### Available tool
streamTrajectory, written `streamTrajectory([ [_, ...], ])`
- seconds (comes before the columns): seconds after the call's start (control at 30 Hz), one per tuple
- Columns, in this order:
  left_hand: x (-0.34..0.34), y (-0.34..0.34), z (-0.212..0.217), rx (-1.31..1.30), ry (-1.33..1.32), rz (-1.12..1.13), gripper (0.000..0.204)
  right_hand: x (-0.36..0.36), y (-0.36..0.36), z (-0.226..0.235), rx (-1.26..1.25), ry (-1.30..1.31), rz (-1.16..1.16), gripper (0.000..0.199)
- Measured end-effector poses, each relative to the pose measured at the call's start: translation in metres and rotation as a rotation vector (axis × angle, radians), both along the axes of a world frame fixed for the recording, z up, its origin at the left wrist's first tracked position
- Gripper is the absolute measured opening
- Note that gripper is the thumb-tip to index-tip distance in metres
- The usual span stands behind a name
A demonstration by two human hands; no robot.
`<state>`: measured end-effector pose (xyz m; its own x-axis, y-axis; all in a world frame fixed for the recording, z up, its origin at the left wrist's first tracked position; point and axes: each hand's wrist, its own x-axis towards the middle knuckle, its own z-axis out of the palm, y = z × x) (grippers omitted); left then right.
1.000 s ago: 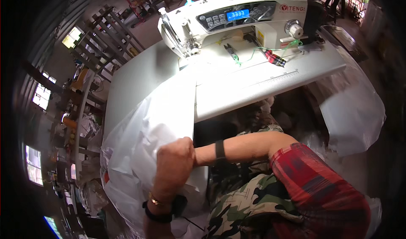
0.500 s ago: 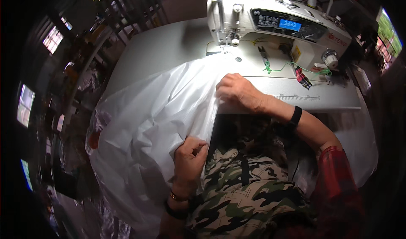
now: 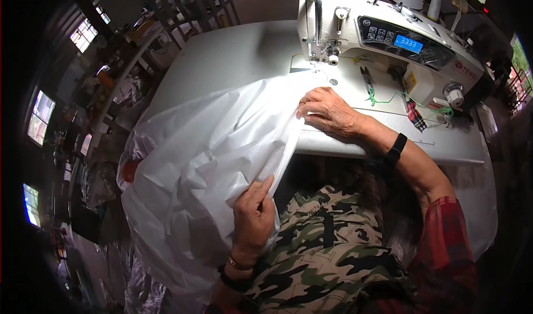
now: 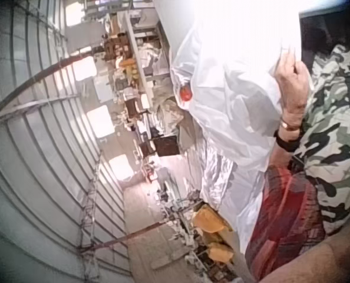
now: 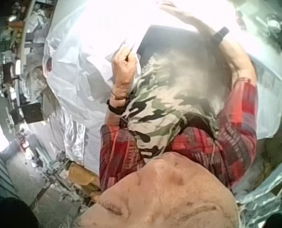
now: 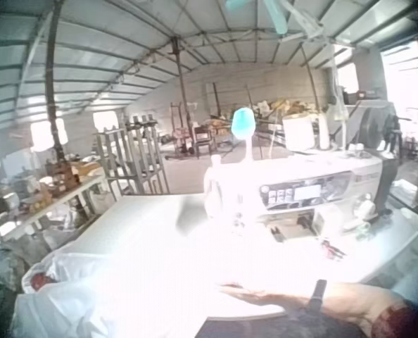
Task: Sewing a large white plastic or fabric product using an industrial sewing machine.
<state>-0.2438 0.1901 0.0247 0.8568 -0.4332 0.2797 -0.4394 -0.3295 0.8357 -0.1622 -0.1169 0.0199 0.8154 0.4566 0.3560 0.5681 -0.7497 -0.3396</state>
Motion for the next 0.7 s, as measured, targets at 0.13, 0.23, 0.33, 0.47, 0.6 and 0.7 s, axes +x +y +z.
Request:
streamTrajectory([
  [0.13, 0.002, -0.008, 0.0, 0.098, -0.112, 0.075, 0.029, 0.003, 0.001, 0.001, 0.065, 0.053, 0.011, 0.017],
  [0.23, 0.006, -0.014, -0.003, 0.122, -0.243, 0.126, 0.022, 0.005, 0.0, 0.0, 0.039, 0.081, 0.016, 0.018],
  [0.33, 0.011, -0.016, -0.005, 0.134, -0.272, 0.16, 0.014, 0.007, -0.001, 0.001, 0.019, 0.081, 0.016, 0.019],
  [0.47, 0.015, -0.016, -0.005, 0.104, -0.333, 0.158, 0.01, 0.011, 0.0, 0.001, -0.034, 0.057, 0.006, 0.021],
  [0.6, 0.015, -0.011, -0.004, 0.218, -0.396, 0.128, 0.011, 0.016, 0.001, 0.002, -0.105, 0.023, 0.003, 0.022],
  [0.7, 0.018, -0.006, -0.006, 0.109, -0.293, 0.115, 0.015, 0.021, 0.002, 0.003, -0.095, 0.05, 0.011, 0.021],
])
